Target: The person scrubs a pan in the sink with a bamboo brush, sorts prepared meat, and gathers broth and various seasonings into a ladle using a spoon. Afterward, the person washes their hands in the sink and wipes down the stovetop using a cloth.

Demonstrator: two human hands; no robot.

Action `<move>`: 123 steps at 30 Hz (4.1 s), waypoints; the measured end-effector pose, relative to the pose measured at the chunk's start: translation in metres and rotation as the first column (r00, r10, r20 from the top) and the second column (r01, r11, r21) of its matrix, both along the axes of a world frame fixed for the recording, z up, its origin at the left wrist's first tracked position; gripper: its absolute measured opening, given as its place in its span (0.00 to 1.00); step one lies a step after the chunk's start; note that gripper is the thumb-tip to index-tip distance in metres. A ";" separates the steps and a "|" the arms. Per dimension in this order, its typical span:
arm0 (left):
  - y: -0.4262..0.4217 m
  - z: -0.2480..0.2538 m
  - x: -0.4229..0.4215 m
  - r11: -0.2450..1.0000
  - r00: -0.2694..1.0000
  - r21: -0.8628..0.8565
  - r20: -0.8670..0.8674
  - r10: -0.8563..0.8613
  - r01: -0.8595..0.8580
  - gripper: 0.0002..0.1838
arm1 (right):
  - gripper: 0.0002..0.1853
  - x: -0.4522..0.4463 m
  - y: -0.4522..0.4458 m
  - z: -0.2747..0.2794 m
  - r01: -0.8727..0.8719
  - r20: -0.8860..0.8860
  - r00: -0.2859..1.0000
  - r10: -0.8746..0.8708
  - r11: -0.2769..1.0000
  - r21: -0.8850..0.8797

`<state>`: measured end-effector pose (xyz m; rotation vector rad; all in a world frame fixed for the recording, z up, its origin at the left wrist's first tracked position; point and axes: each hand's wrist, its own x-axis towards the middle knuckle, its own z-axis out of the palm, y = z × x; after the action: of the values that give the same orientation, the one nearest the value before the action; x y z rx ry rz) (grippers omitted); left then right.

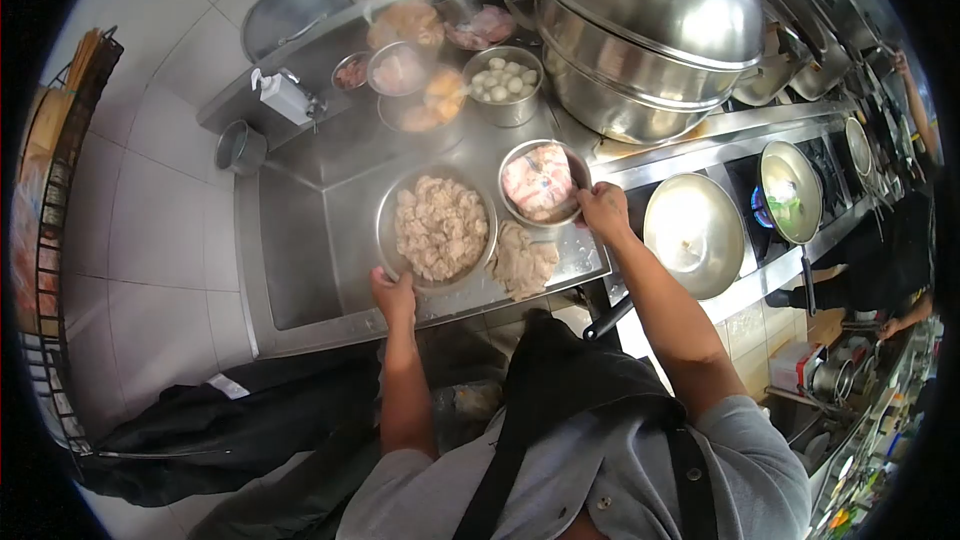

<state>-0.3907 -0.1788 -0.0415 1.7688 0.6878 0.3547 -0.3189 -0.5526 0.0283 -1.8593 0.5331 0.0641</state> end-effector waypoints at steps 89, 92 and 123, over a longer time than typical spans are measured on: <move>-0.076 -0.052 0.000 0.659 0.909 0.686 -0.007 -0.417 0.308 0.13 | 0.12 -0.154 -0.063 -0.014 0.057 -0.125 0.992 0.020 0.809 0.585; -0.129 0.050 -0.021 0.943 0.962 0.289 -0.256 -0.090 0.165 0.15 | 0.10 -0.168 -0.088 -0.012 0.003 -0.042 0.999 0.027 0.801 0.599; -0.099 -0.032 -0.032 0.813 0.915 0.545 -0.402 0.037 0.207 0.20 | 0.09 -0.589 -0.434 -0.125 0.641 -0.363 0.671 -0.647 0.752 -0.155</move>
<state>-0.4223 -0.2776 -0.0733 2.4969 0.8355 0.1413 -0.9078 -0.9867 -0.0972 -1.5683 1.4671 -0.0418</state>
